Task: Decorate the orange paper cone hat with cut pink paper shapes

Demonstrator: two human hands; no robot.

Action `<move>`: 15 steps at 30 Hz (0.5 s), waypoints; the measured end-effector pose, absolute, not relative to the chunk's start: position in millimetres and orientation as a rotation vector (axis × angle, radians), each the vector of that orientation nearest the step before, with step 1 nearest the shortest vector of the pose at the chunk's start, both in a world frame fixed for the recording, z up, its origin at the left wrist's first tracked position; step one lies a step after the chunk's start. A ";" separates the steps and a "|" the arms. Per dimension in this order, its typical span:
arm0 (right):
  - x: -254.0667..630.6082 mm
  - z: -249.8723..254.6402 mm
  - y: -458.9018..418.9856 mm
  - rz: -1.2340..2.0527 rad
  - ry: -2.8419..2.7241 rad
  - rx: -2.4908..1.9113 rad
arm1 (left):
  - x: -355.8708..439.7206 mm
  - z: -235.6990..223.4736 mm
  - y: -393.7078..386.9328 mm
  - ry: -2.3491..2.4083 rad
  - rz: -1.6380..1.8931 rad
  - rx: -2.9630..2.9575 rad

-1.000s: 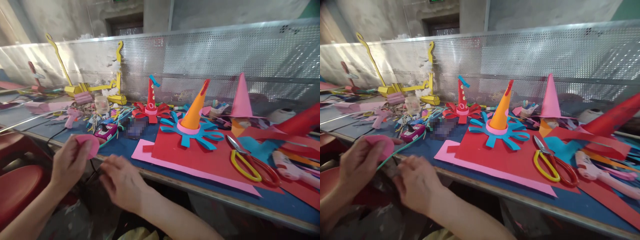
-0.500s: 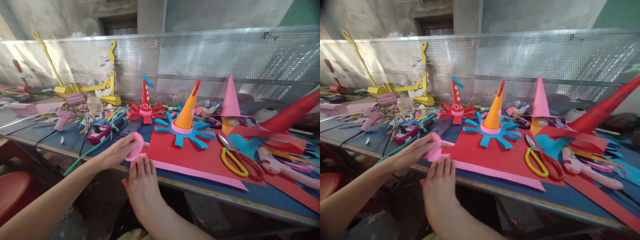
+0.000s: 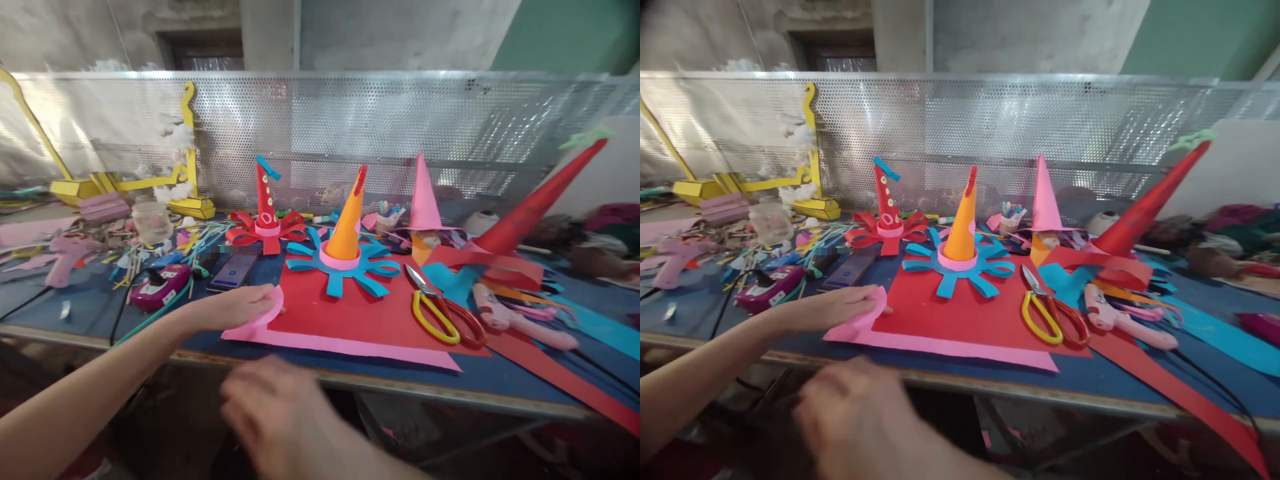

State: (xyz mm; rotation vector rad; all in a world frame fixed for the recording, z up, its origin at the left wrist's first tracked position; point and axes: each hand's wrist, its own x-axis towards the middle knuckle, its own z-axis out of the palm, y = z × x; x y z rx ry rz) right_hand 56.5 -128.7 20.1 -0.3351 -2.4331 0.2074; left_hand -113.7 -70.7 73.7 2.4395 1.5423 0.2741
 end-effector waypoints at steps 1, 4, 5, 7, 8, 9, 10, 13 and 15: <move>72.5 29.9 -116.5 0.197 -2.410 -0.516 | -110.7 68.3 -71.8 1.534 0.265 2.535; 101.8 45.5 -76.5 0.120 -2.546 -0.940 | -100.1 51.3 -72.4 1.520 0.132 2.830; 103.7 44.6 -64.9 0.147 -2.629 -0.999 | -97.7 45.8 -72.0 1.512 0.059 2.962; 98.6 37.0 -47.1 0.179 -2.676 -1.038 | -96.8 34.7 -71.5 1.468 -0.018 3.193; 93.7 32.7 -41.0 0.199 -2.686 -1.049 | -98.4 28.8 -71.6 1.458 -0.017 3.257; 88.9 29.3 -36.6 0.217 -2.693 -1.053 | -101.2 22.5 -71.9 1.454 0.009 3.288; 85.3 27.5 -33.7 0.237 -2.706 -1.061 | -104.6 15.7 -72.5 1.422 0.057 3.325; 92.6 29.4 -35.6 0.260 -2.717 -1.120 | -112.8 -4.8 -76.0 1.455 0.304 3.422; 120.2 28.3 -48.6 0.214 -2.677 -1.206 | -112.9 -14.1 -79.7 1.461 0.450 3.445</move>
